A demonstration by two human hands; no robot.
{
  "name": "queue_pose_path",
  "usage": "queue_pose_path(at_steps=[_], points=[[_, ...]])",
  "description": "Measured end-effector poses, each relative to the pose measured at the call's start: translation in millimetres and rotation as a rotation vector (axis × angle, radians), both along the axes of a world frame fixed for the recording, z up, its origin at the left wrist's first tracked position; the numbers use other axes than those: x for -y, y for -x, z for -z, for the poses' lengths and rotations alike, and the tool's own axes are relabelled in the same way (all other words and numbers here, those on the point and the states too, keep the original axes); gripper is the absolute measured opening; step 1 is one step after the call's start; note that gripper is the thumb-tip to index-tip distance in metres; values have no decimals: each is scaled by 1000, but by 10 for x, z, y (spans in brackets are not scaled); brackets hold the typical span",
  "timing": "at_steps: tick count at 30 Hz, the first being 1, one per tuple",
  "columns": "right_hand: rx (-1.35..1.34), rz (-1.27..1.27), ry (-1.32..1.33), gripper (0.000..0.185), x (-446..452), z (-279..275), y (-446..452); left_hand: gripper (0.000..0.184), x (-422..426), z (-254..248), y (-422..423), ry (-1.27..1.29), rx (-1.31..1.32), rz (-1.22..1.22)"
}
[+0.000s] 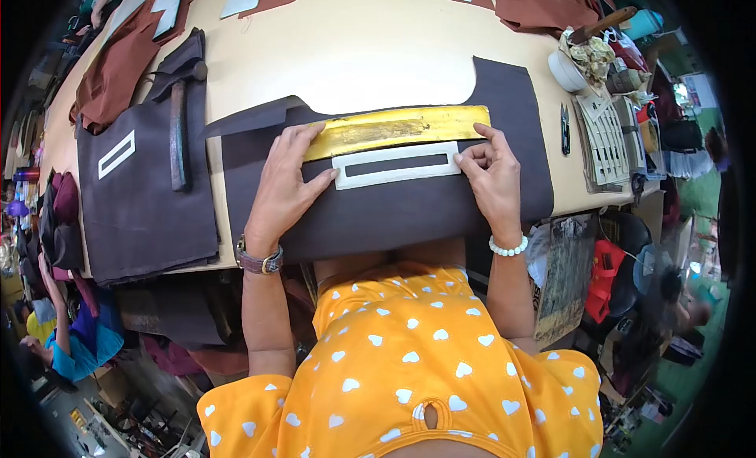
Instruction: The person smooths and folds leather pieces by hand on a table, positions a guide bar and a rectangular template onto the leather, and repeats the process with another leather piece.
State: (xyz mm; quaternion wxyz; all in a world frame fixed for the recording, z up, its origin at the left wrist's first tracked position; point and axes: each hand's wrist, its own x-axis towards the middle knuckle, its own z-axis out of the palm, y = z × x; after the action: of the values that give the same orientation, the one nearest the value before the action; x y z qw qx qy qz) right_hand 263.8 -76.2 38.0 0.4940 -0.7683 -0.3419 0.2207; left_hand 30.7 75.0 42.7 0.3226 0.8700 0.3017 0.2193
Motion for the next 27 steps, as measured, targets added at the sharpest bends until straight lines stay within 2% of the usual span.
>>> queue_pose_path(at_steps=[12,16,18,20,23,25,27], points=[[32,1,61,33,-43,-46,-69,55,-3,11,3,3,-3,11],[88,11,65,26,-56,-59,-22,48,30,-9,-2,-21,-11,-12],[408,-74,61,19,-32,18,36,43,106,-19,-13,-75,1,-33],[766,-116,92,7,-15,5,146,36,228,46,-4,-253,-33,-3],[1031,-89,13,11,-125,-2,382,33,405,117,15,-449,-117,16],[771,-368,-99,30,-213,9,763,36,519,184,46,-471,-205,-9],[737,-510,-123,59,-267,178,1143,40,552,193,117,-415,-259,11]])
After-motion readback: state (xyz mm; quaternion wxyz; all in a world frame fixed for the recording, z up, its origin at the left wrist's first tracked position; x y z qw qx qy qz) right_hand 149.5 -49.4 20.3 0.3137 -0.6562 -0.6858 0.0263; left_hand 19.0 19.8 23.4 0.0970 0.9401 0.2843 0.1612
